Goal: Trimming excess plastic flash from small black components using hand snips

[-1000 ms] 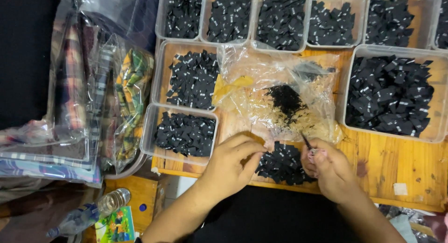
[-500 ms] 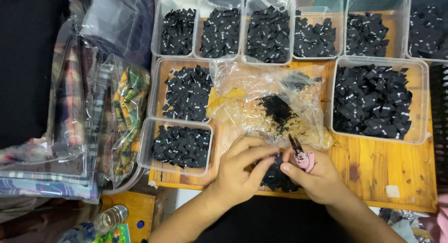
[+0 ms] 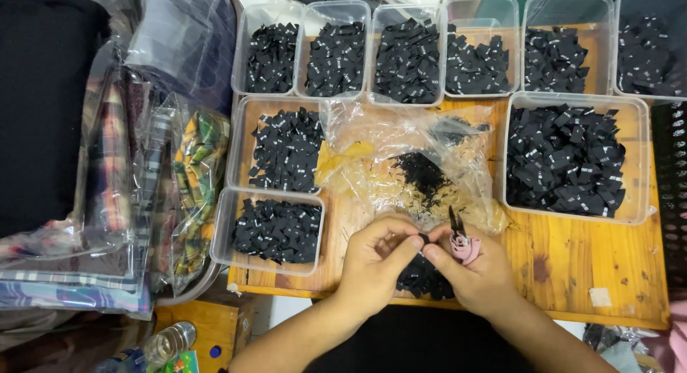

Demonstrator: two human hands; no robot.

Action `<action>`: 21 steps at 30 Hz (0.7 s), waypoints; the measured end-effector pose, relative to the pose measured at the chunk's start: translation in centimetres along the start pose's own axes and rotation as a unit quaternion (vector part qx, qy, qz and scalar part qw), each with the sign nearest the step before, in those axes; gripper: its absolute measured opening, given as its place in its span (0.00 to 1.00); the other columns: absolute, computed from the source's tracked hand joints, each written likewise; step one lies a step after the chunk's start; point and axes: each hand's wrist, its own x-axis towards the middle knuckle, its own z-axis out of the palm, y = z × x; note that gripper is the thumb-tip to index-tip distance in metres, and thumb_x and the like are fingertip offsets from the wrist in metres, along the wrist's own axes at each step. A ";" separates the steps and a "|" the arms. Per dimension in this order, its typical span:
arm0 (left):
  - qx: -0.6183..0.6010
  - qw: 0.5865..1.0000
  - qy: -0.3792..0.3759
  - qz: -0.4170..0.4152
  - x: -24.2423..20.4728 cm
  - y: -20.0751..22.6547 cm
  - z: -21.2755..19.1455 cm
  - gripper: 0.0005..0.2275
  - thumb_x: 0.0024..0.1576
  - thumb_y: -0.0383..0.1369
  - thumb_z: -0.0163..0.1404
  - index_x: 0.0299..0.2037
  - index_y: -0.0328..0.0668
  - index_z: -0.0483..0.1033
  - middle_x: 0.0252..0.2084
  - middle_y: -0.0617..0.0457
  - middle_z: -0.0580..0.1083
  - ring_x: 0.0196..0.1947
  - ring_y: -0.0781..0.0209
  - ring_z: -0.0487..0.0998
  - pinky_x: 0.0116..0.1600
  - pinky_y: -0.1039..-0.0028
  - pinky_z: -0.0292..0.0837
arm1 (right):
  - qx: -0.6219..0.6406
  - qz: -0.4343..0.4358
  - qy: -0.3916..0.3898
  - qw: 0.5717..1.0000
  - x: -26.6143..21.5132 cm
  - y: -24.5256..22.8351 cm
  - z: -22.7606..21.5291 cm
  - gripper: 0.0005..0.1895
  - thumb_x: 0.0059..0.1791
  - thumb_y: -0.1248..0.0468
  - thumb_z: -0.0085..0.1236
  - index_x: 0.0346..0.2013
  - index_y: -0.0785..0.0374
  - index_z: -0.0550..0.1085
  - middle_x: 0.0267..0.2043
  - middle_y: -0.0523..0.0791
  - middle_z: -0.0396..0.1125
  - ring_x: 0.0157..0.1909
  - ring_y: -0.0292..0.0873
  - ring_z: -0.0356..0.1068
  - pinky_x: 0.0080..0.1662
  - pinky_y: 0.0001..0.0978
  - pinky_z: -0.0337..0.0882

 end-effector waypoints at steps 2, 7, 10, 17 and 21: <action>0.002 1.000 0.006 -0.013 -0.1 0.5 0.0 0.04 0.59 0.21 0.54 0.37 0.40 0.77 0.41 0.48 0.77 0.42 0.62 0.78 0.52 0.75 0.75 | 0.006 -0.010 -0.014 1.000 0.2 0.6 -0.4 0.07 0.49 0.63 0.58 0.40 0.61 0.77 0.37 0.41 0.75 0.40 0.36 0.74 0.49 0.30 0.74; 0.135 0.988 0.040 -0.064 -0.4 1.7 -0.1 0.03 0.59 0.23 0.54 0.36 0.42 0.77 0.26 0.58 0.74 0.26 0.72 0.70 0.33 0.81 0.67 | -0.004 -0.021 -0.038 0.999 0.7 0.0 -1.2 0.07 0.50 0.60 0.56 0.38 0.60 0.76 0.36 0.42 0.75 0.39 0.38 0.75 0.47 0.31 0.75; 0.180 0.983 0.004 -0.032 -0.5 2.2 0.2 0.02 0.58 0.24 0.54 0.36 0.40 0.78 0.29 0.57 0.75 0.29 0.70 0.73 0.38 0.79 0.71 | -0.021 0.002 -0.038 0.999 0.8 0.2 -1.6 0.06 0.49 0.61 0.60 0.37 0.59 0.78 0.34 0.40 0.74 0.37 0.36 0.74 0.45 0.28 0.73; 0.257 0.964 -0.008 0.069 -0.5 2.7 0.2 0.03 0.56 0.25 0.57 0.39 0.39 0.82 0.31 0.54 0.77 0.28 0.66 0.72 0.36 0.76 0.72 | -0.021 0.015 -0.045 0.999 1.0 -0.1 -1.3 0.03 0.49 0.64 0.59 0.31 0.58 0.77 0.27 0.37 0.68 0.30 0.33 0.65 0.37 0.26 0.67; 0.184 0.983 -0.012 -0.018 -0.4 2.6 0.3 0.08 0.56 0.28 0.59 0.45 0.38 0.82 0.41 0.49 0.80 0.37 0.66 0.80 0.43 0.80 0.78 | 0.003 0.011 -0.020 1.000 0.8 0.2 -0.9 0.02 0.50 0.65 0.59 0.34 0.61 0.77 0.30 0.40 0.72 0.33 0.35 0.70 0.40 0.28 0.72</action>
